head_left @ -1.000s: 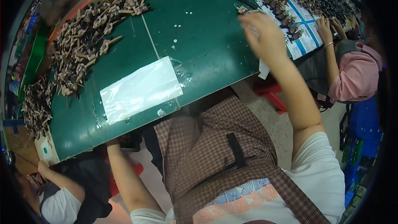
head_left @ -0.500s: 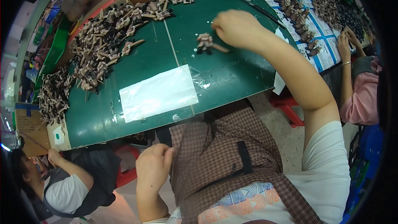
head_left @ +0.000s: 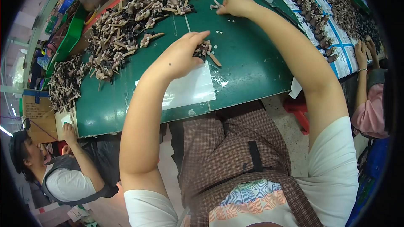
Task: The person assembles toy figurines by dipping parts into glue and attaching them to figurine bodies, then empties a container of figurine parts onto the workbench.
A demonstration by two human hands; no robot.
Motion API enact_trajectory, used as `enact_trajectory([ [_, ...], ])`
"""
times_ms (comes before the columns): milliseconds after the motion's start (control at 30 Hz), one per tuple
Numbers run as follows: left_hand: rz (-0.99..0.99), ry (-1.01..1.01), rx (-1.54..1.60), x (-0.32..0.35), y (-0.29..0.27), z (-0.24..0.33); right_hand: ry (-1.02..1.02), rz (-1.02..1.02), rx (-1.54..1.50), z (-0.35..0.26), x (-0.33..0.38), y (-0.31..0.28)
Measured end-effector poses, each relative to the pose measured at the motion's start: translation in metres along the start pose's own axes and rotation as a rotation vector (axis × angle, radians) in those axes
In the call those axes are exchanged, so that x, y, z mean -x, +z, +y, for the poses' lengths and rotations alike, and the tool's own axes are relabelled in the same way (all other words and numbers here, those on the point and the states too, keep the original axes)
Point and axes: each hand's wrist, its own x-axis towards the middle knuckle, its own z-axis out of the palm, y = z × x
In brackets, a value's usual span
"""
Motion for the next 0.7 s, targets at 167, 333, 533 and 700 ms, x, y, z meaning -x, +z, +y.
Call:
enact_trajectory([
  [167, -0.172, -0.079, 0.121, -0.016, -0.008, 0.008, 0.096, -0.094, -0.334, 0.017, 0.065, -0.018],
  [333, 0.181, -0.08, 0.662, 0.027, -0.014, 0.006, 0.022, -0.002, -0.484, 0.005, 0.099, -0.023],
  [533, -0.045, -0.116, 1.069, 0.149, 0.016, 0.051, -0.325, -0.046, -0.681, -0.056, 0.133, -0.009],
  [700, -0.048, -0.23, 1.287, 0.208, 0.047, 0.062, -0.433, -0.024, -0.441, -0.112, 0.142, -0.004],
])
